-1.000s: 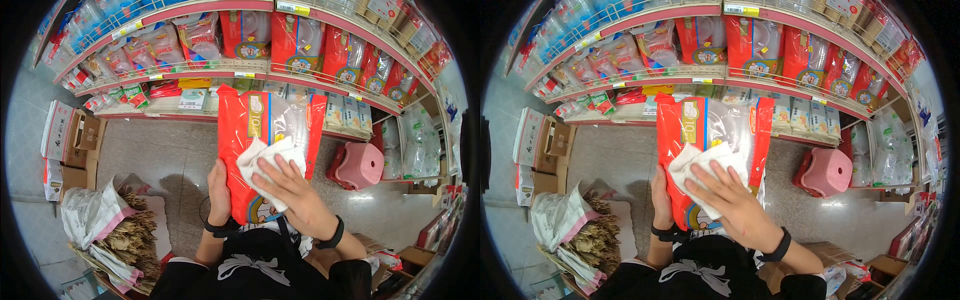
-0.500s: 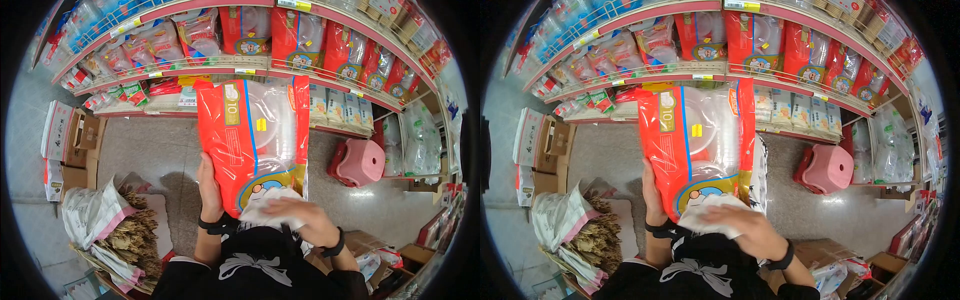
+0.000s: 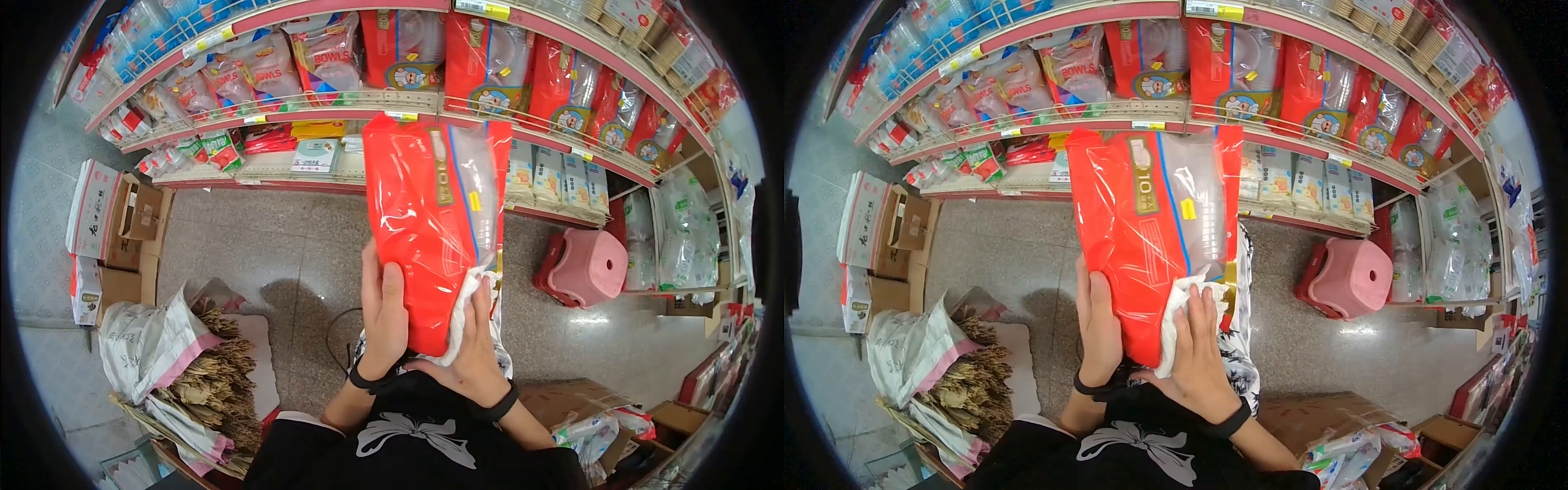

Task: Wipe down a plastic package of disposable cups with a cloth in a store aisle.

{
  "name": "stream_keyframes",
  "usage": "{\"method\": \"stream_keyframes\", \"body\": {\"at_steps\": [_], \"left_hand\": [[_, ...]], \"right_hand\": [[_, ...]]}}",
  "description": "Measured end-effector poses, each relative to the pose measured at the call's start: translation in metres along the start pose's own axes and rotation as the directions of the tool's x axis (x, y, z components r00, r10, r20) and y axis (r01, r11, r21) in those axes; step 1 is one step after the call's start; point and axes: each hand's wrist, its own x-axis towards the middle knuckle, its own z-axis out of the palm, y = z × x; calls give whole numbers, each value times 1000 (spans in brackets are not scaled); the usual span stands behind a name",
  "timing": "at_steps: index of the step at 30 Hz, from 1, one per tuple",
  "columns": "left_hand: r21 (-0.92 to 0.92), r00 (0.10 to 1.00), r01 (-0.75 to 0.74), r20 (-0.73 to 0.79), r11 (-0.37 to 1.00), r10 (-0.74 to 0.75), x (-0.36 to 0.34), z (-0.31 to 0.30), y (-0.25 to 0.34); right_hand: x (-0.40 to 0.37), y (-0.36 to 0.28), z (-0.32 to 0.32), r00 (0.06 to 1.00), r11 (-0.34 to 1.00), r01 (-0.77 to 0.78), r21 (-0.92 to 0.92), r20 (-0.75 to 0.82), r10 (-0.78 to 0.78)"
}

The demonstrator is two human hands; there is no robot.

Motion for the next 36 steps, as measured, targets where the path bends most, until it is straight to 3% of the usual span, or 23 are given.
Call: {"method": "stream_keyframes", "body": {"at_steps": [3, 5, 6, 7, 9, 13, 14, 15, 16, 17, 19, 21, 23, 25, 26, 27, 29, 31, 33, 34, 35, 36], "left_hand": [[11, 996, -2, 91, 1000, 1, -7, -2, 11], [-6, 992, -1, 123, 1000, 2, -15, -2, 18], [-5, 982, -5, 188, 1000, 6, -19, -3, 21], [-2, 968, -10, 251, 1000, 10, -22, -4, 23], [-34, 951, -28, 308, 999, 38, -24, -7, 24], [-130, 922, -23, 382, 991, 71, -23, -13, 23], [-189, 917, 5, 393, 982, 71, -21, -14, 21], [-189, 917, 2, 392, 982, 73, -18, -16, 18], [-134, 908, -68, 403, 989, 117, -15, -17, 14], [-79, 895, -138, 417, 987, 158, -12, -17, 12], [15, 900, -169, 409, 985, 149, -8, -12, 19], [106, 905, -199, 401, 974, 141, -3, -9, 20], [308, 867, -343, 468, 888, 173, 4, -12, 19], [354, 852, -377, 496, 856, 170, 10, -11, 19], [398, 836, -410, 523, 821, 164, 12, -12, 19], [401, 838, -408, 520, 820, 163, 13, -12, 20], [433, 784, -439, 613, 787, 101, 16, -8, 23], [395, 772, -459, 620, 796, 138, 17, -8, 9], [229, 900, -379, 315, 897, 300, 16, -9, -13], [453, 916, -397, 252, 798, 313, 18, -20, -18], [450, 916, -396, 253, 801, 311, 20, -23, -24], [361, 973, -227, 120, 905, 197, 21, -25, -30]], "right_hand": [[-7, 10, 10, 999, 999, 9, -32, -48, -10], [-13, 26, 26, 947, 993, 57, -107, -310, -87], [-9, 25, 33, 852, 991, 78, -112, -509, -125], [1, 32, 29, 773, 973, 208, -98, -593, -225], [-16, 51, 34, 769, 942, 210, -263, -550, -325], [-26, 57, 25, 728, 931, 287, -224, -581, -364], [-13, 29, -4, 886, 980, 60, 191, -462, 36], [1, 10, -20, 909, 818, -237, 524, -177, 377], [17, -4, -11, 807, 831, -54, 554, -465, 363], [17, -1, -13, 807, 831, -53, 554, -466, 362], [14, 11, -17, 889, 827, -156, 541, -289, 357], [2, 28, 0, 868, 832, -109, 543, -357, 346], [-8, 40, 15, 814, 840, -16, 542, -481, 326], [-10, 45, 9, 819, 838, -68, 542, -449, 357], [-4, 39, 1, 776, 580, -88, 810, -309, 550], [2, 35, -5, 729, 242, -83, 967, -107, 676], [5, 41, -9, 774, 206, -32, 978, -106, 624], [0, 53, -6, 767, 71, -1, 997, -45, 640], [0, 51, -12, 772, 104, -28, 994, -44, 635], [-2, 54, -14, 770, 82, 4, 997, -55, 635], [-6, 57, -17, 768, 60, 37, 998, -67, 637], [-11, 63, -16, 744, 84, 26, 996, -75, 664]]}}
